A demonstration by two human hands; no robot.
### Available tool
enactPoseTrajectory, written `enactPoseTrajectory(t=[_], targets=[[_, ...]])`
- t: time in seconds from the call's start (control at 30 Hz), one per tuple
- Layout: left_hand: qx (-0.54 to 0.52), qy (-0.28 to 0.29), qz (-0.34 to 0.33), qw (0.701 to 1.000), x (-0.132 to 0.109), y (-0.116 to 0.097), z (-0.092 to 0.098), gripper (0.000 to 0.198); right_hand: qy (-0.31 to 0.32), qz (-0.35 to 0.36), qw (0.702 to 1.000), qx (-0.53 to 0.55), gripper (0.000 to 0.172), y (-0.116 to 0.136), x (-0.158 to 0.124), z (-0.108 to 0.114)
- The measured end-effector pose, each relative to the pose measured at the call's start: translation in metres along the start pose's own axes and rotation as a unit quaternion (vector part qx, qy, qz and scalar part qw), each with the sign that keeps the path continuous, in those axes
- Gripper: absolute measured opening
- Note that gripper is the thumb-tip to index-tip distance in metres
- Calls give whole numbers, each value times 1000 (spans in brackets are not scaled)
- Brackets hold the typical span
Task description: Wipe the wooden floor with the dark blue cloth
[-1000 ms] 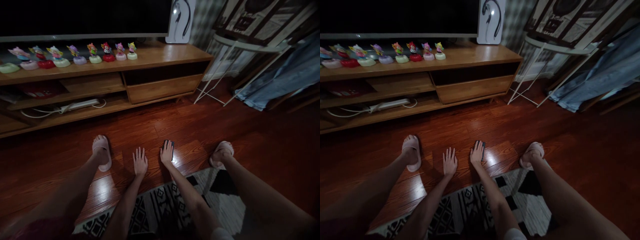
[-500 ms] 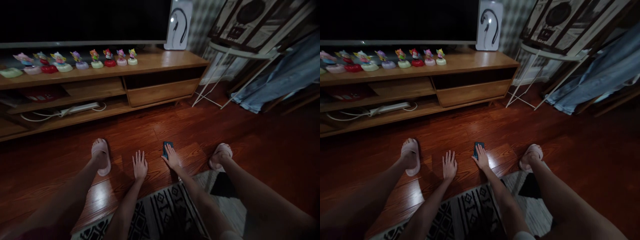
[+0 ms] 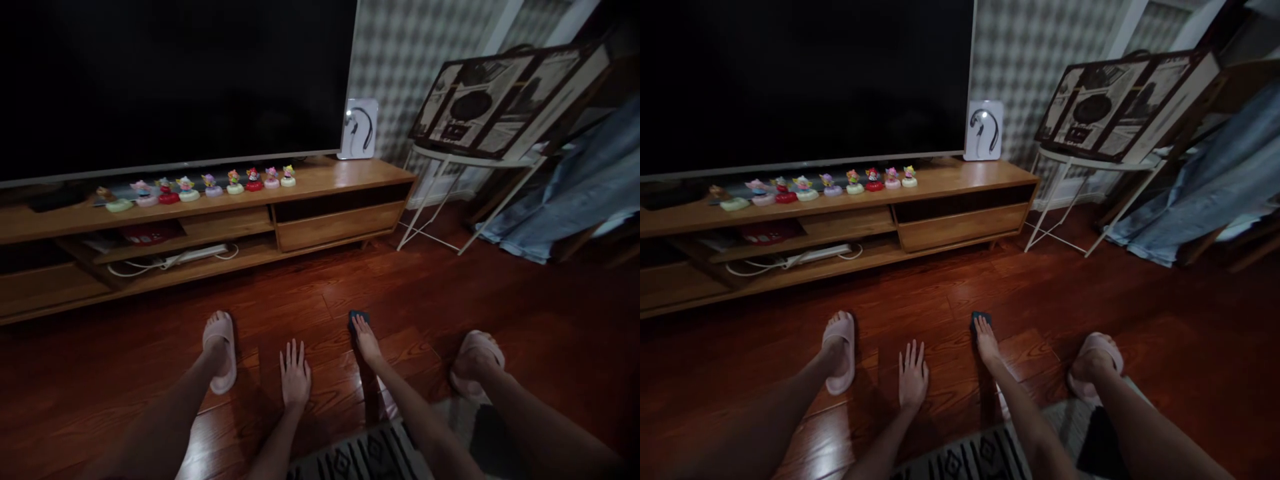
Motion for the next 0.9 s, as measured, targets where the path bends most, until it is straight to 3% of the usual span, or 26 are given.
enactPoseTrajectory(t=[0.23,0.43,0.6,0.73,0.9], targets=[[20,-15,-2,1000,0,1,-6,59,141,67,988,12,104,-10,1,25],[30,-28,-6,999,0,2,-7,59,167,77,983,23,105,-9,7,38],[37,-20,-15,999,0,3,-9,60,152,72,986,7,94,-7,9,47],[48,-26,-11,998,0,2,-10,59,101,35,994,-28,80,0,7,46],[59,-39,-16,997,0,1,-10,58,42,-17,997,-62,80,10,5,41]])
Point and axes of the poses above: each hand's wrist, its own x-axis towards the middle knuckle, its own z-axis out of the back of the hand, y = z × x, the point moved 6 cm from there along x, towards the middle knuckle, and after that the axes turned 13 degrees about z, right-handed, at the moved point
